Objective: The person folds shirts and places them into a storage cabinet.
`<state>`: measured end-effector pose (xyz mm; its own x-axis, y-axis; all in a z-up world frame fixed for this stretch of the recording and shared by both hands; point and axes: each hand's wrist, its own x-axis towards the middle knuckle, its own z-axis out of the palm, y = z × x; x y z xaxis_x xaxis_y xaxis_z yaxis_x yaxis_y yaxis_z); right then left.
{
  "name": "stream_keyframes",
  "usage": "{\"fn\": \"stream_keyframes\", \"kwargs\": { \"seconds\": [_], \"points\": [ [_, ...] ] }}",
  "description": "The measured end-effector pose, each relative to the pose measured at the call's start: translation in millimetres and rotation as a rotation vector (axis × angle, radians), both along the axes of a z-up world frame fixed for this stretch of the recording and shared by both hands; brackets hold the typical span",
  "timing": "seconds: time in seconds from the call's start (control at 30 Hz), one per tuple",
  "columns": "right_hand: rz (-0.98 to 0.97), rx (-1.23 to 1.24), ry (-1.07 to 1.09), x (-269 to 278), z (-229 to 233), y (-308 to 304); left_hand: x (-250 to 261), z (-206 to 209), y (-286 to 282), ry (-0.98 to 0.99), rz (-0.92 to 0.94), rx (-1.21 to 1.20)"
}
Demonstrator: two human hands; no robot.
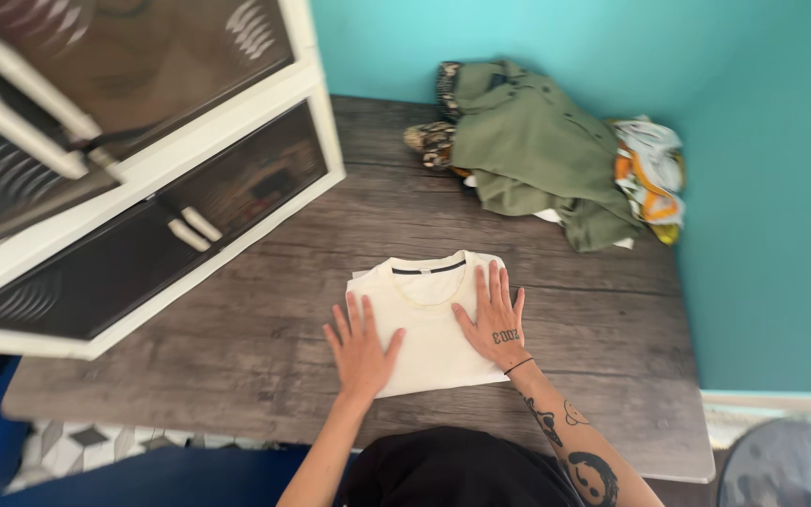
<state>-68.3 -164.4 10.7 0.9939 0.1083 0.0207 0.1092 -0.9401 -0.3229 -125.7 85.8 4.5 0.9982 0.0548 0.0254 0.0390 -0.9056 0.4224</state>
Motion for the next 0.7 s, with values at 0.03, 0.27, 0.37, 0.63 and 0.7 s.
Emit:
{"fn": "stream_keyframes", "kwargs": {
  "seconds": [0.03,0.27,0.37,0.63,0.7],
  "points": [
    [0.031,-0.002,0.018,1.6,2.5,9.5,-8.1,-1.0,13.1,-0.001,0.052,-0.022],
    [0.204,-0.02,0.054,12.1,21.3,85.3,-51.5,-11.2,83.6,-0.017,0.268,0.081],
    [0.21,0.049,-0.048,14.6,30.5,123.5,-57.3,-4.0,116.4,-0.035,0.351,-0.002],
    [0.605,0.91,-0.009,66.6,55.1,302.3,35.3,52.3,187.4,-0.534,0.387,-0.482],
    [0.601,1.065,0.064,78.5,63.6,341.8,53.8,63.2,192.8,-0.617,0.373,-0.483]
  ]
}}
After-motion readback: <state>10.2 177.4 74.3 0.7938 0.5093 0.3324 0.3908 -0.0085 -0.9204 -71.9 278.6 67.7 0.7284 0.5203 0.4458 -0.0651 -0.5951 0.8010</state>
